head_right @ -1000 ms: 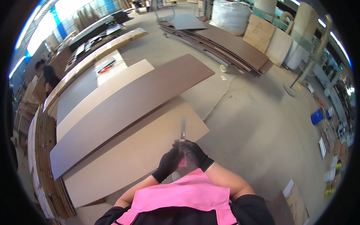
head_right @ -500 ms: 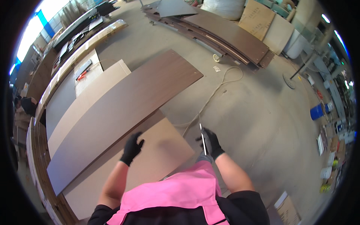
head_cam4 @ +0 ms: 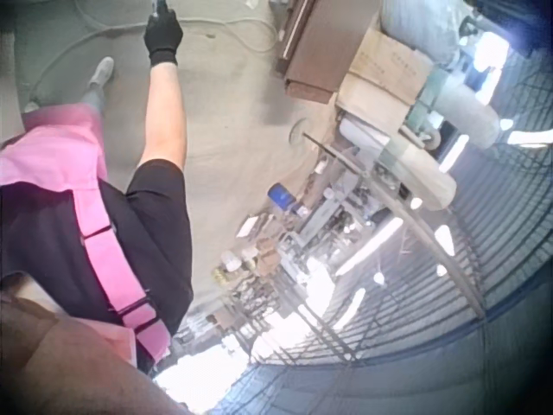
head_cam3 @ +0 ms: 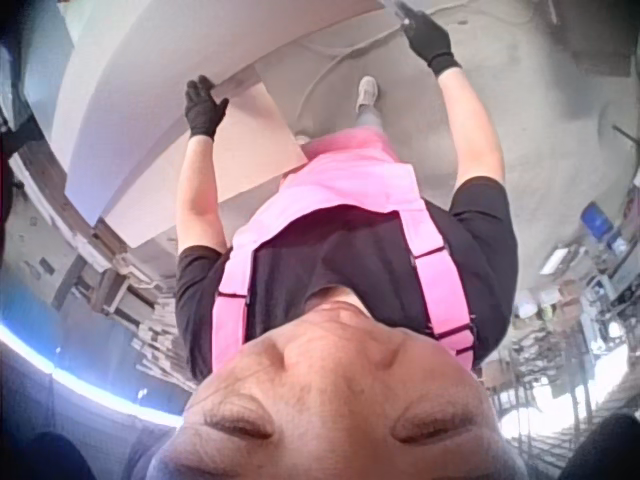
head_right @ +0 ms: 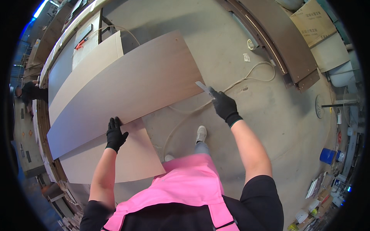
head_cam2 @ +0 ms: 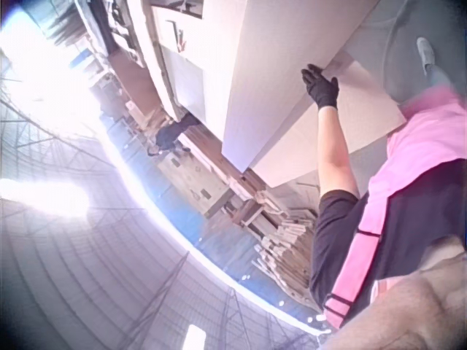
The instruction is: The person applies adhesive to the edge of a large wooden board using a spray gun, then presses a thin strip of edge banding onto the adhesive. They use a utility knife to trim the excess banding flush with the board's edges and wipe the surface with a cloth.
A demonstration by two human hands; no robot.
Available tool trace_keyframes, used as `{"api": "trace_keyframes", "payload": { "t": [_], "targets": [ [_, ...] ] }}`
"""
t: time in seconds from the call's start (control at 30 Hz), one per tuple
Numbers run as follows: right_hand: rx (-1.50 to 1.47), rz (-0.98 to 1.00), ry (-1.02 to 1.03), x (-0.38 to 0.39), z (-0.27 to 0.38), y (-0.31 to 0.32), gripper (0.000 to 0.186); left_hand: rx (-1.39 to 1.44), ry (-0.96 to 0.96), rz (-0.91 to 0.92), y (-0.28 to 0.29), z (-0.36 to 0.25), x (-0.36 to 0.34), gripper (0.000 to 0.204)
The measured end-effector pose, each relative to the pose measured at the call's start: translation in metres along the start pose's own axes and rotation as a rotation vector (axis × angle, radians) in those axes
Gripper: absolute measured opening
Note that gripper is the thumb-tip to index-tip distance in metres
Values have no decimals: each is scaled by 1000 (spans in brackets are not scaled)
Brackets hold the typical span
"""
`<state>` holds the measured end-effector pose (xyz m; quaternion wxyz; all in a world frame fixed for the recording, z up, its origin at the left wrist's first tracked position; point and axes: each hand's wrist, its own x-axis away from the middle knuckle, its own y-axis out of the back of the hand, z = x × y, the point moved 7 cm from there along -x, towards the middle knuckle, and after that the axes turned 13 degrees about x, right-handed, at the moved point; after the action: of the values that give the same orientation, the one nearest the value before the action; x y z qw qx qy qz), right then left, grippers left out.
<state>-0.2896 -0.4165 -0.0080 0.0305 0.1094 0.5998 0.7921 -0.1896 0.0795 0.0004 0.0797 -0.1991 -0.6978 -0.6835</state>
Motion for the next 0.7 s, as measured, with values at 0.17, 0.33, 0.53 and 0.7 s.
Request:
{"api": "trace_keyframes", "payload": {
  "t": [0.17,0.33,0.53,0.7],
  "targets": [
    [-7,-11,36,-2,-3,-4,58,6,67,-5,0,-5,-2,101],
    [-133,-40,123,-15,-13,-2,56,-4,56,-6,1,-4,-1,105],
    [-93,-69,141,-24,-10,-2,55,-2,19,31,4,-4,-1,105],
    [-17,-60,108,-18,-2,-4,57,-15,15,67,6,-4,0,106]
  ]
}}
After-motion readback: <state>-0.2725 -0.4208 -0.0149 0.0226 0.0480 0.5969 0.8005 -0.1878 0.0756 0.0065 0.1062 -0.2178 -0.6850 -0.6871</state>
